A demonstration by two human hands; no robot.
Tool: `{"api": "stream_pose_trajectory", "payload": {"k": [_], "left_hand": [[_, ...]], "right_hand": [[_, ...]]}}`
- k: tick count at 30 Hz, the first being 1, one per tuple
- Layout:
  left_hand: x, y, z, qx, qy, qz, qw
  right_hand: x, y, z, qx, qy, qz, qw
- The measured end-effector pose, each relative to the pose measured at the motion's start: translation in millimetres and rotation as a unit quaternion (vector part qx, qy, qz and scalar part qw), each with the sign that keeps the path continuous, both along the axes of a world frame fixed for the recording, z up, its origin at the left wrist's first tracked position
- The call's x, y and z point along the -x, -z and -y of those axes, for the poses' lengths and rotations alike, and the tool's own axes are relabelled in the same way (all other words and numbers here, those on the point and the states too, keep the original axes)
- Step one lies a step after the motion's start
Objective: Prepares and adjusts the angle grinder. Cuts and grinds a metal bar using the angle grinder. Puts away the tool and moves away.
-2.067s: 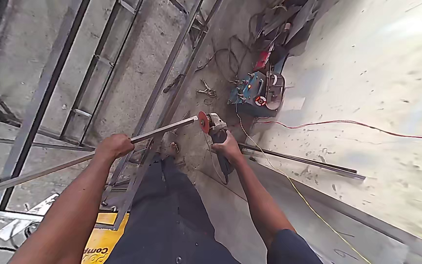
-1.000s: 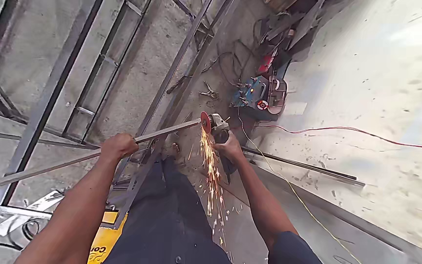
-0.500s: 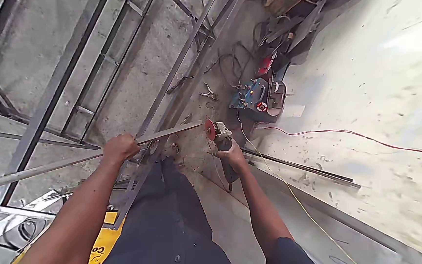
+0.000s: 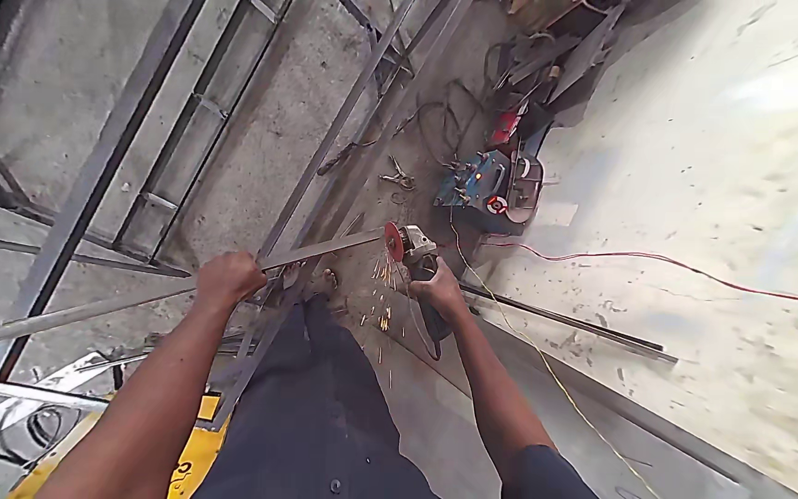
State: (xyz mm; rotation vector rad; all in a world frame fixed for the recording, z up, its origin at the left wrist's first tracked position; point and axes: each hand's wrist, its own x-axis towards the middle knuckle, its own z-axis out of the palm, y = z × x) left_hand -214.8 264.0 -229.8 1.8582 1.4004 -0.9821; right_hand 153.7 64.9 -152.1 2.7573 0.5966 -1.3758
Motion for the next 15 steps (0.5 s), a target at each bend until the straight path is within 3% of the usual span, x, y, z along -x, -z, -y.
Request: {"api": "stream_pose_trajectory", "payload": {"k": [15], "left_hand": [[-5,-3,13,-0.062,-0.001,-0.008,0.998]], "right_hand": [[-5,8,-11,-0.02,0.017,-0.013,1.0]]}}
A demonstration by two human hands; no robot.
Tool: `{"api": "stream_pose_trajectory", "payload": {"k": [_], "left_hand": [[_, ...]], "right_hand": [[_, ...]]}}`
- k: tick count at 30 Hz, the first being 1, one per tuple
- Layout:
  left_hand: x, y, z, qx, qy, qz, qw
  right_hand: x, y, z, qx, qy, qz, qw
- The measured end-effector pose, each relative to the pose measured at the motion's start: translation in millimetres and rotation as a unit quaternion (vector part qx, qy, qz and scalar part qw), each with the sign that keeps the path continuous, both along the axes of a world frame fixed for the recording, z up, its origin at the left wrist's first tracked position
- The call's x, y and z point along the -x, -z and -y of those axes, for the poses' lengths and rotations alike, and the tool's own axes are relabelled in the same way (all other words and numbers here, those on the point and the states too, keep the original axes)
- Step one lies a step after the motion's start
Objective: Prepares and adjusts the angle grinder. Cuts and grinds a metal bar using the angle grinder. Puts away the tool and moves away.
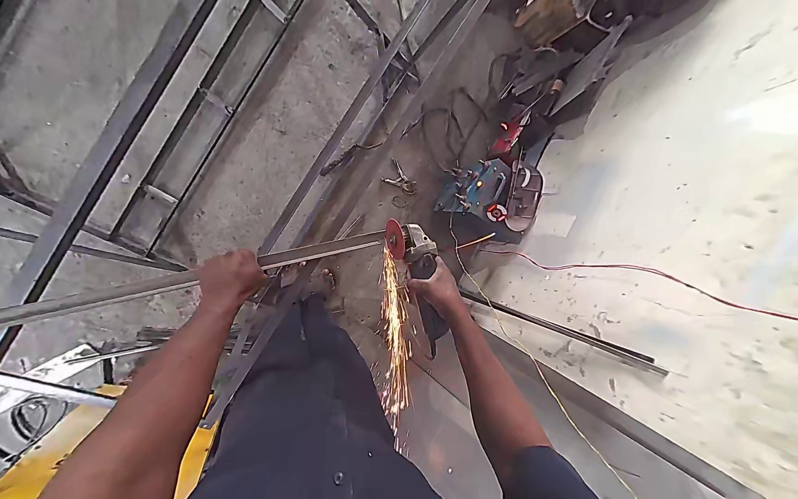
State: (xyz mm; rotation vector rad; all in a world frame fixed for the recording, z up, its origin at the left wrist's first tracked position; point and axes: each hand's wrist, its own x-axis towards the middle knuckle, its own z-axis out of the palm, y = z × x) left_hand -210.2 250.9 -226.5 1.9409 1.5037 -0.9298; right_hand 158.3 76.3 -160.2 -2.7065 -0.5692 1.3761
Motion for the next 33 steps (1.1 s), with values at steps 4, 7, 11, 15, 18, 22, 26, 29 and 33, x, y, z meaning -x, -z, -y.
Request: {"api": "stream_pose_trajectory", "payload": {"k": [4,7,11,15,18,22,26,29,33], "left_hand": [[-1,-6,0,0.01,0.001,0.008,1.0],[0,-1,1,-0.005,0.006,0.013,1.0],[0,0,1,0.003,-0.002,0.0,1.0],[-2,-2,1,0.006,-0.003,-0.003,1.0],[-3,-2,-1,0.01,-0.007,-0.004,1.0],[-2,-2,-2,0.013,-0.018,0.007,1.0],[-2,-2,-4,0.011,-0.023,0.012,1.0],[-2,-3,-4,0.005,-0.023,0.01,1.0],[-2,-5,-4,-0.003,-0.028,0.016,0.999]], "right_hand": [[2,-2,-2,0.0,-0.002,0.001,1.0],[2,-4,-4,0.005,-0.004,0.003,1.0],[4,-2,0,-0.011,-0.002,0.005,1.0],[8,-5,1,0.012,-0.017,0.021,1.0],[9,-9,0,0.021,-0.032,0.027,0.999],[8,-5,2,0.017,-0.029,0.031,0.999],[10,-9,-3,0.042,-0.044,0.035,0.998],[9,-9,-4,0.033,-0.031,0.027,0.999],[12,-6,1,0.015,-0.02,0.03,0.999]]}}
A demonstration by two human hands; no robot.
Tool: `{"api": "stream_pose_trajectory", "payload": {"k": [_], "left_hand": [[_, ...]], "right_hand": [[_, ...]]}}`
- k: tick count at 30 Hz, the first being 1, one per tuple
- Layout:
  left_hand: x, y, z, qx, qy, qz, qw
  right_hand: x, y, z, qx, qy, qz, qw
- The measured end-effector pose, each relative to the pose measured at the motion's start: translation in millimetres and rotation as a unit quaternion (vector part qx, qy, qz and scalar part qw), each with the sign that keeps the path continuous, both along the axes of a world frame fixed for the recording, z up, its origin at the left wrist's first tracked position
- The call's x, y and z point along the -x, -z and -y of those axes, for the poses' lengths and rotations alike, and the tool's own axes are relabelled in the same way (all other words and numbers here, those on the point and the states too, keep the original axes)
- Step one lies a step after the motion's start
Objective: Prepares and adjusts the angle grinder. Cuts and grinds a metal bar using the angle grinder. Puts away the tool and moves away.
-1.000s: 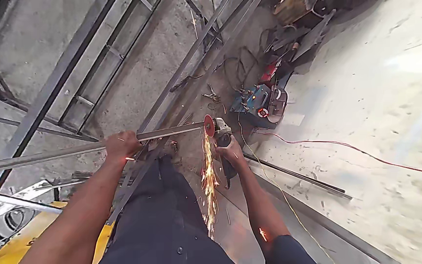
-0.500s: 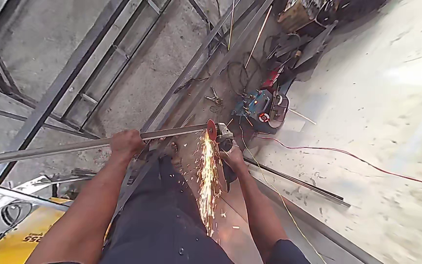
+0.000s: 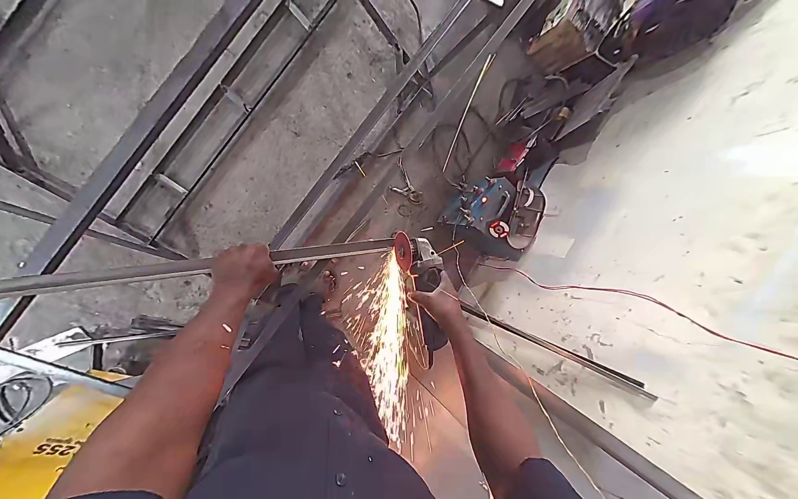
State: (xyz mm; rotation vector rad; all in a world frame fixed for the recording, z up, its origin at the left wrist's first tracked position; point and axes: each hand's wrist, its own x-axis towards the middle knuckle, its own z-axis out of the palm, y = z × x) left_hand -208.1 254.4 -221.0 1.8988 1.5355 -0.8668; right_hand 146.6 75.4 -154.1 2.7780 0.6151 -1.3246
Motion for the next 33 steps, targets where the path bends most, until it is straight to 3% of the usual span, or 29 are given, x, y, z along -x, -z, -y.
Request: {"api": "stream_pose_trajectory", "payload": {"k": [8,33], "left_hand": [[0,2,-2,0.006,0.007,0.0,1.0],[-4,1,-5,0.022,0.017,-0.013,1.0]], "right_hand": [[1,0,3,0.017,-0.031,0.021,0.999],[0,3,-4,0.005,0.022,-0.001,1.0]]}}
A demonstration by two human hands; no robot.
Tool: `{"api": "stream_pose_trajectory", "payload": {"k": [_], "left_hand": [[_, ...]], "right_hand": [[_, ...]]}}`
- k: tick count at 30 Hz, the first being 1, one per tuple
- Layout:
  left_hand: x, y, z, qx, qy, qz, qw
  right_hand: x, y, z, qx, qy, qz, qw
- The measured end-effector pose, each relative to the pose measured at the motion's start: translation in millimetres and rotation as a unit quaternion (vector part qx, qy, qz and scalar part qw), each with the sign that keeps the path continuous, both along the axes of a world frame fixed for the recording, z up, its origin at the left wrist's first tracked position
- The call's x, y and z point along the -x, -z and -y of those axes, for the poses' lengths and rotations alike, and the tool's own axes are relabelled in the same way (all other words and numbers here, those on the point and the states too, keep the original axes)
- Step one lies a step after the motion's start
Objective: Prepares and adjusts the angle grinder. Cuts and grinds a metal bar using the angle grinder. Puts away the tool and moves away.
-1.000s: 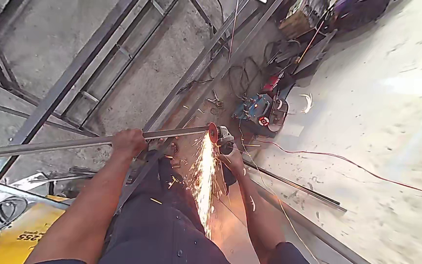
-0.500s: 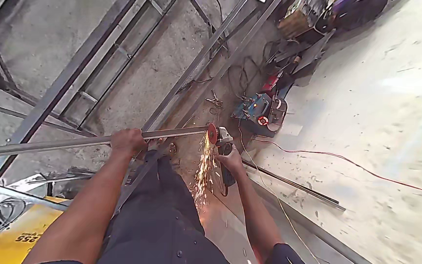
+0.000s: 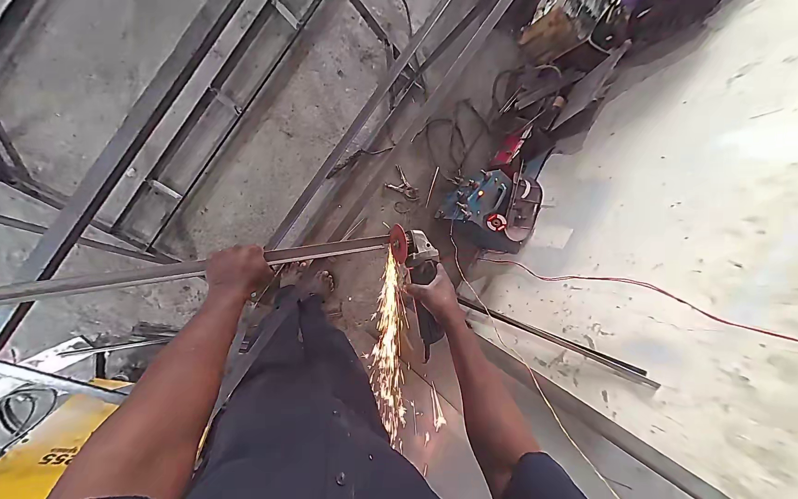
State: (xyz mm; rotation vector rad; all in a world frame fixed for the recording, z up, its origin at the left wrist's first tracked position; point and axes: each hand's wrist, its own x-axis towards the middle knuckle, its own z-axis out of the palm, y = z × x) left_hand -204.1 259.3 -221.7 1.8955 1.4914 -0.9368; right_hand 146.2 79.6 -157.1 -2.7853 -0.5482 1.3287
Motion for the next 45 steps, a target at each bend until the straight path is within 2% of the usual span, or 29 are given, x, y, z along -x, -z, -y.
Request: {"api": "stream_pose_trajectory", "payload": {"k": [6,10,15,20,30,40,45], "left_hand": [[2,0,1,-0.001,-0.006,0.006,1.0],[1,1,-1,-0.001,-0.01,0.006,1.0],[1,0,-2,-0.001,-0.008,0.001,1.0],[2,4,-2,-0.001,-0.022,-0.005,1.0],[2,1,0,-0.009,0.006,0.001,1.0],[1,0,0,-0.012,-0.018,0.007,1.0],[1,2,-1,-0.007,-0.02,0.007,1.0]], "right_hand": [[2,-3,3,0.017,-0.026,0.014,0.999],[-1,1,7,-0.008,-0.041,0.008,0.999],[3,-4,6,0.045,-0.058,0.018,0.997],[4,10,15,0.036,-0.033,0.006,0.999],[-1,-1,-7,0.002,-0.031,0.009,0.999],[0,3,-5,-0.009,-0.043,0.029,0.999],[3,-3,-6,0.03,-0.056,0.041,0.997]]}}
